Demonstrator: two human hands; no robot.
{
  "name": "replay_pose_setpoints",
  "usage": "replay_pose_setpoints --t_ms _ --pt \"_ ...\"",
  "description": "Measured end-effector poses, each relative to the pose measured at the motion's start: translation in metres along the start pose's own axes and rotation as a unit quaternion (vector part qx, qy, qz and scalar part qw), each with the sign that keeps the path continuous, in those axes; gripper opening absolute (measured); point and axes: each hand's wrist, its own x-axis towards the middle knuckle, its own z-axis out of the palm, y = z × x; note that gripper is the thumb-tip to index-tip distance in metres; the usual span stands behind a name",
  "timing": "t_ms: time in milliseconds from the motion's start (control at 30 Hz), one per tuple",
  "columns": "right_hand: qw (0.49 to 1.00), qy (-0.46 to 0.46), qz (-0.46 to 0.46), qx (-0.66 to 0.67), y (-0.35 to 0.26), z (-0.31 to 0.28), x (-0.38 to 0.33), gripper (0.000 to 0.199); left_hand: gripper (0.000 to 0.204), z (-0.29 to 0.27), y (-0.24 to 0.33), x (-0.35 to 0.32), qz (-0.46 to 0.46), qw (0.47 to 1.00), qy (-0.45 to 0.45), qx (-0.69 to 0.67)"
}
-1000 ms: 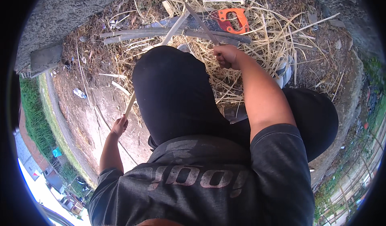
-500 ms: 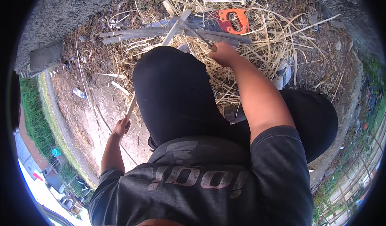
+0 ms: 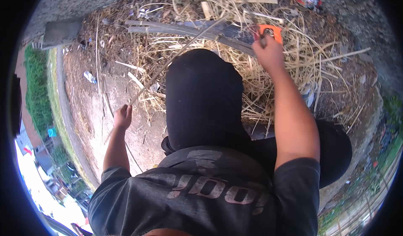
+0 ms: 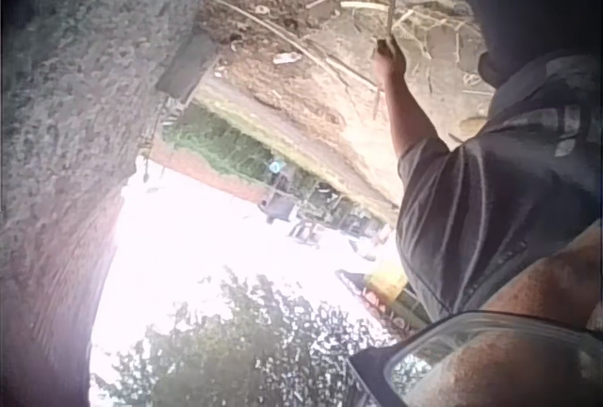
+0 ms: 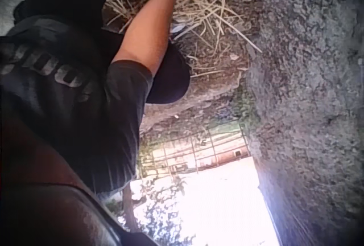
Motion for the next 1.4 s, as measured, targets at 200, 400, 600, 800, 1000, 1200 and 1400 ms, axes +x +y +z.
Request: replay_pose_setpoints --t_ms 200,400,600,800,1000,1200,1400 --pt "0.991 0.132 0.005 0.027 -0.044 -0.134 0.074 0.026 0.04 -0.054 0.028 0.058 0.058 0.984 0.146 0.086" --pt "0.989 0.14 -0.035 -0.04 -0.038 -0.279 0.058 0.018 0.052 -0.077 0.083 0.158 0.17 0.962 0.173 0.123" --pt "0.987 0.14 0.035 0.074 0.001 -0.321 -0.011 0.01 0.06 -0.105 0.152 0.228 0.125 0.928 0.284 0.205" --pt "0.978 0.153 0.074 0.121 -0.003 -0.312 -0.024 0.009 0.069 -0.074 0.213 0.256 0.116 0.971 0.164 0.129" --pt "0.976 0.121 0.048 0.174 0.0 -0.308 -0.015 0.007 0.056 -0.031 0.282 0.261 0.249 0.962 0.106 0.048" --pt "0.984 0.116 0.093 0.1 -0.011 -0.297 -0.015 0.009 0.047 0.007 0.318 0.284 0.32 0.934 0.087 0.13" --pt "0.974 0.123 0.094 0.164 0.009 -0.31 -0.014 0.012 0.04 -0.001 0.355 0.277 0.298 0.93 0.068 0.204"
